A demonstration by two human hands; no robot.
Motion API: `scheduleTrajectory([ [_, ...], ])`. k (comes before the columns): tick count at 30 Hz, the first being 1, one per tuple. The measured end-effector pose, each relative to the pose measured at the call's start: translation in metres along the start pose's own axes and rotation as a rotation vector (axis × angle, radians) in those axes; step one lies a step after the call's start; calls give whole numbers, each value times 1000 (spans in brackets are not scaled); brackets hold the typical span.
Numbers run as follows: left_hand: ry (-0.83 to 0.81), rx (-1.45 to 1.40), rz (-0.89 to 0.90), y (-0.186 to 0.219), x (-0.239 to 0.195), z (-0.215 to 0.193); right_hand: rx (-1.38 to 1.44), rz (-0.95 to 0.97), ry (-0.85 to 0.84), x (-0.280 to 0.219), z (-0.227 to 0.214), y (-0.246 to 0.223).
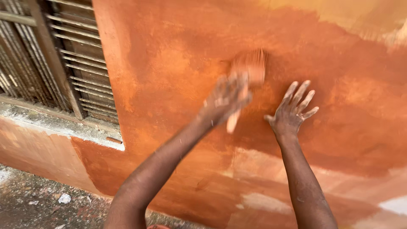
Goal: The person paints a wall with reddish-brown paint using a brush. They repeatedly dip the brush into a bucket of paint and apply it to the wall surface, covering unpainted areas.
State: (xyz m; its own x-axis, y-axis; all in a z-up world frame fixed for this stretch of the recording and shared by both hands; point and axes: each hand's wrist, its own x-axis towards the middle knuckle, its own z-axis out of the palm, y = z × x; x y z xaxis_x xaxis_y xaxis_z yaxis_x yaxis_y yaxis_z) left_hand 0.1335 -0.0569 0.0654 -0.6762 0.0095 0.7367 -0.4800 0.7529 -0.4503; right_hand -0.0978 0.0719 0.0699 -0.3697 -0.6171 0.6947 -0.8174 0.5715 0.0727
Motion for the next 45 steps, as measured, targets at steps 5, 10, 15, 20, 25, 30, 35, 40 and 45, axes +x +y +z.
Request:
scheduleTrajectory([
  [5,-42,-329,166,69,-44,24,-378,-25,-170,13,1,-11],
  [10,-816,-421,257,73,-33,-5,-405,23,-128,21,29,-16],
  [15,-219,143,234,4,36,-37,-534,9,-64,20,42,-14],
  [20,79,106,151,-28,48,-32,-512,20,42,20,44,-16],
  [25,-103,172,259,33,-21,4,-523,16,46,19,42,-16],
  [30,-495,-62,474,77,-56,26,-538,-17,-83,22,33,-17],
  [35,-542,-70,330,44,12,7,-550,-30,4,18,35,-15],
  [40,-9,141,171,-27,70,-15,-482,-49,42,19,31,-14],
  [45,73,270,191,-1,30,9,-417,-58,-93,15,18,-13],
])
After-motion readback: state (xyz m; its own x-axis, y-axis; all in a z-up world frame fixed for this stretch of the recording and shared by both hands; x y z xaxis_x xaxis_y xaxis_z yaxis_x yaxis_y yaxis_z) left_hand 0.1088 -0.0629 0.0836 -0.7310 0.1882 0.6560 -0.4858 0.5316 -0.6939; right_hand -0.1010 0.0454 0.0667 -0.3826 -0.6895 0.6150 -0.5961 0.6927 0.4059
